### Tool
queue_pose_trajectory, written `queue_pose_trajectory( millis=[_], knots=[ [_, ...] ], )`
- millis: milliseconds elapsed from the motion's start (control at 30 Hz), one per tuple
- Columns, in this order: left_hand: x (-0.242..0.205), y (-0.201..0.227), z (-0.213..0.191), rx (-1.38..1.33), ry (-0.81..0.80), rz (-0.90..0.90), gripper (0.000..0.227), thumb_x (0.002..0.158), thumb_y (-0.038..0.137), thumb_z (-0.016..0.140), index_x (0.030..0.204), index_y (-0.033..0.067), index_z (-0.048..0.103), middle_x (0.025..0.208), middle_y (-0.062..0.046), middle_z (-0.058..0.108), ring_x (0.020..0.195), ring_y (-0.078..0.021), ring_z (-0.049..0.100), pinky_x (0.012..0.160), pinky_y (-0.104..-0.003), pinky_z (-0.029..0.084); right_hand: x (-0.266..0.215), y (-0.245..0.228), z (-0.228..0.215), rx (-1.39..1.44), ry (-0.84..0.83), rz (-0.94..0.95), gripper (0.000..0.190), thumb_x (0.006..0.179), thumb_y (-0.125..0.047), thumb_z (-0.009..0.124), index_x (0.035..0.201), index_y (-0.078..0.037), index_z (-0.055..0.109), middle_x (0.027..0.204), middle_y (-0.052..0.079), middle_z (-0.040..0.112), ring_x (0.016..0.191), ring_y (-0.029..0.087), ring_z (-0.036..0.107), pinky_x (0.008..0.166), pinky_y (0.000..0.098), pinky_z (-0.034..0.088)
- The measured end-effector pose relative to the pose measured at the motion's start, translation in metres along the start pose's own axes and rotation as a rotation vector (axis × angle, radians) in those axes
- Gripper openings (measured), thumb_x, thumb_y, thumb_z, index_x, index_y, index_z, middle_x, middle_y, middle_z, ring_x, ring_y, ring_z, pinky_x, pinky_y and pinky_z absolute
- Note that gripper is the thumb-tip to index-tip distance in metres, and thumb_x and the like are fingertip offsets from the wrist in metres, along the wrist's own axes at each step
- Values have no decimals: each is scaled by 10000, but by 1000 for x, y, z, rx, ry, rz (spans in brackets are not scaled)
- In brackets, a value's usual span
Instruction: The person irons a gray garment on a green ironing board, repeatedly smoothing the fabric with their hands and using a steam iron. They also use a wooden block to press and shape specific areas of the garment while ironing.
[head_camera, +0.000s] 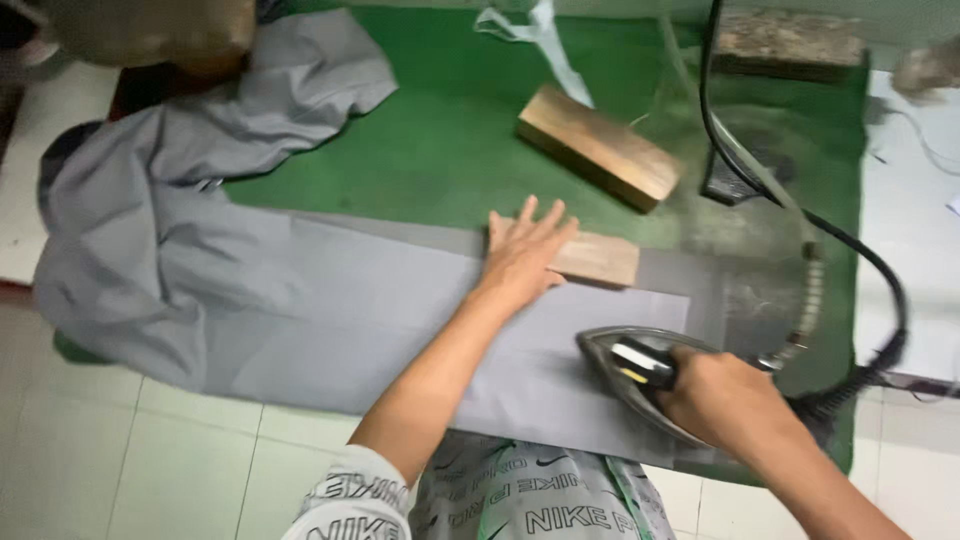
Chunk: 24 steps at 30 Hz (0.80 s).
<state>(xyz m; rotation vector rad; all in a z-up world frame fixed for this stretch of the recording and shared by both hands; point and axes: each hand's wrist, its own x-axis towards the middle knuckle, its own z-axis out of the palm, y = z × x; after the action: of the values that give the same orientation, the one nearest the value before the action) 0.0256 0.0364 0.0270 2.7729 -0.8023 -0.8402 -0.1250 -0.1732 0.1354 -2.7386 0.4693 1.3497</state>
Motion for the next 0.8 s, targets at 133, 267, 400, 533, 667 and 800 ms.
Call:
queue_pose_trajectory(
  millis=[133, 267, 400, 533, 667, 800],
  knots=[
    [-84, -90, 44, -176, 517, -175, 834, 908, 425, 703, 1603, 191, 307, 1698, -69, 244, 1579, -312, 150, 1177, -674, 151, -1, -83, -2, -68, -26, -212, 397, 862, -565, 607, 1159, -307, 667, 1121, 109, 749, 1052, 356, 725, 898, 464, 581],
    [-207, -175, 86, -173, 503, -524, 657, 1054, 394, 509, 1594, 47, 366, 1660, -227, 326, 1547, -433, 254, 1181, -678, 213, -5, -168, 4, -134, 88, -574, 335, 809, -226, 674, 1129, -160, 748, 935, 153, 791, 952, 330, 780, 797, 477, 635],
    [-269, -254, 113, -30, 526, -633, 653, 1051, 493, 475, 1590, 131, 409, 1674, -201, 323, 1545, -438, 265, 1156, -718, 219, -10, -274, -8, -199, 97, -662, 273, 842, -225, 618, 1002, -78, 784, 936, 181, 786, 948, 363, 772, 775, 491, 619],
    [-288, -306, 137, -194, 622, -688, 602, 1112, 426, 377, 1633, 131, 316, 1714, -152, 240, 1564, -404, 207, 1179, -716, 181, -22, -375, -19, -219, 148, -839, 296, 828, -213, 654, 1010, -14, 777, 898, 241, 763, 886, 406, 765, 717, 500, 619],
    [-283, -322, 150, -351, 1245, -686, 388, 1076, 226, 579, 1427, 70, 631, 1359, -228, 659, 1240, -386, 631, 1018, -477, 498, -25, -444, -21, -200, 158, -905, 317, 838, -238, 627, 990, -10, 786, 908, 227, 770, 906, 413, 763, 727, 503, 616],
    [-267, -322, 99, -361, 1405, -669, 281, 1081, 239, 603, 1306, 132, 733, 1194, -87, 765, 1105, -257, 717, 914, -371, 568, -36, -443, -15, -161, 176, -879, 233, 864, -138, 626, 934, 18, 782, 853, 244, 762, 855, 404, 767, 678, 485, 621]
  ],
)
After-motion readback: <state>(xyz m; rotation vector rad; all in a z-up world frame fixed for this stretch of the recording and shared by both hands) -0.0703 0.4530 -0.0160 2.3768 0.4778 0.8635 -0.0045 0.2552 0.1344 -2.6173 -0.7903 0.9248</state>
